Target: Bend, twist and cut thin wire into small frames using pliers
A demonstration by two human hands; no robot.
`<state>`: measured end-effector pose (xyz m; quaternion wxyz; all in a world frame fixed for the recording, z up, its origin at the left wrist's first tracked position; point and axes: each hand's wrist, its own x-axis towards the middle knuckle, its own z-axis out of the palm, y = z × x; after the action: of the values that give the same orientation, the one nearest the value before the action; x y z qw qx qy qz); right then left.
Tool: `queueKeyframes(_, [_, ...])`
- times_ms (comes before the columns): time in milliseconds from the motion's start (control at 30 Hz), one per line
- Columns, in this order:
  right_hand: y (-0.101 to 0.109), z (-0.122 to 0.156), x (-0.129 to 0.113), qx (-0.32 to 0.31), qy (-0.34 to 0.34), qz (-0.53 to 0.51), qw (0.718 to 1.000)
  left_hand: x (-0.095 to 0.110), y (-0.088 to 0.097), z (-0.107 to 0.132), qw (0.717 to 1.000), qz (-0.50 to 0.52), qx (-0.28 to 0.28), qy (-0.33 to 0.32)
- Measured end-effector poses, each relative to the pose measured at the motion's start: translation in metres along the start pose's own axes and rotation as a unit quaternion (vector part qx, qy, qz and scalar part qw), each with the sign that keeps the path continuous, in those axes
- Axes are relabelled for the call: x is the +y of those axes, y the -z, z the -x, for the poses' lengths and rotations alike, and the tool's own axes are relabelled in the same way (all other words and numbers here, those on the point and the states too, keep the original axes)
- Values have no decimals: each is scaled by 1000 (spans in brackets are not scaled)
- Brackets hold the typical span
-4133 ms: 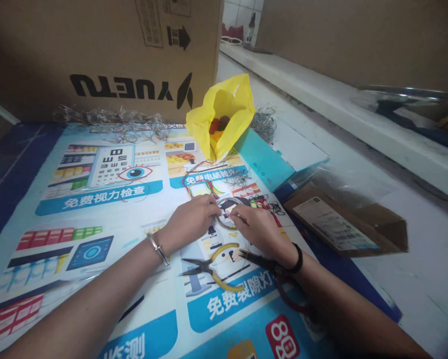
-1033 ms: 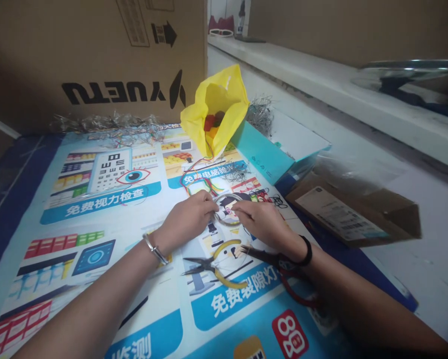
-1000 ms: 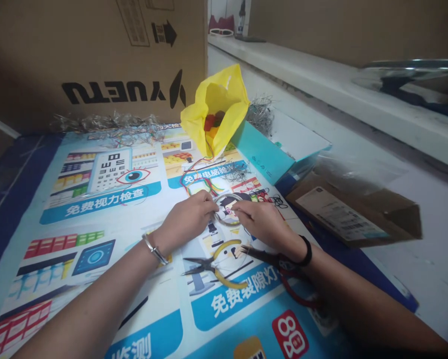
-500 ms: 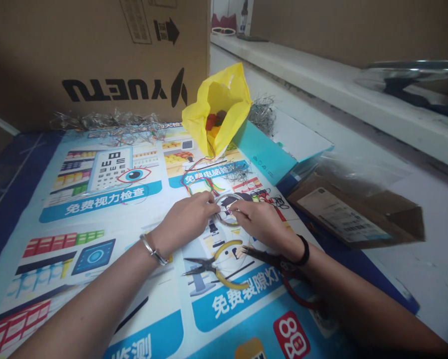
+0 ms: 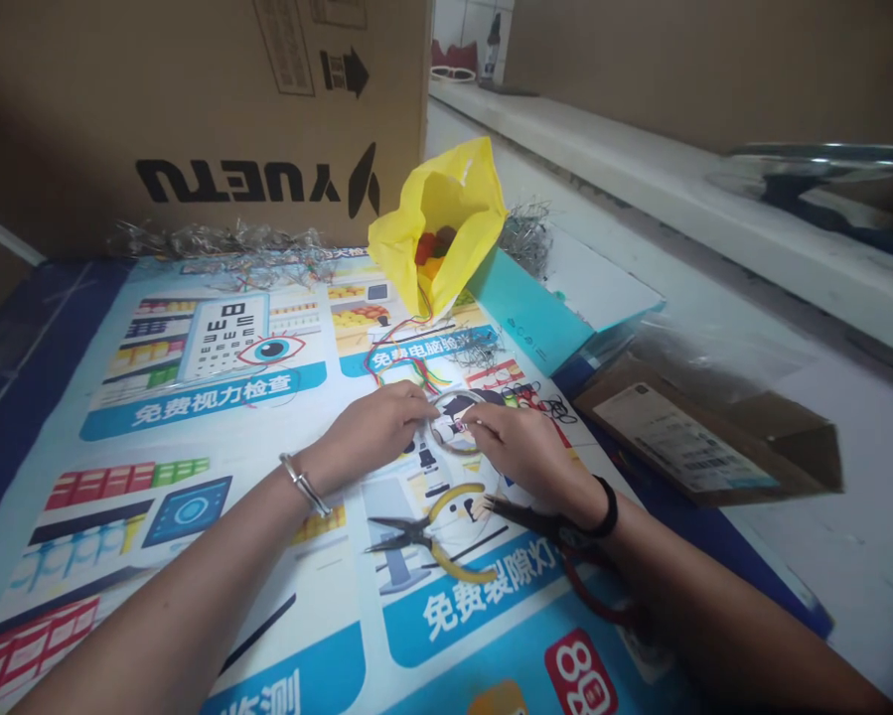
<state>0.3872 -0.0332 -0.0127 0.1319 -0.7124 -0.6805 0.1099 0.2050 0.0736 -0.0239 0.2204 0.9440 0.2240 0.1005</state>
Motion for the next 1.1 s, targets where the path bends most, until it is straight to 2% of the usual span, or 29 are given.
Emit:
queueKeyframes(233, [-3, -1, 0, 0, 3, -5, 1000, -2, -2, 1, 999, -16, 8, -27])
queueKeyframes(733, [-5, -2, 0, 4, 2, 12, 1000, 0, -4, 2, 998, -59, -3, -35])
queueKeyframes(1100, [-5, -2, 0, 3, -3, 5, 1000, -3, -6, 2, 998, -48, 10, -43])
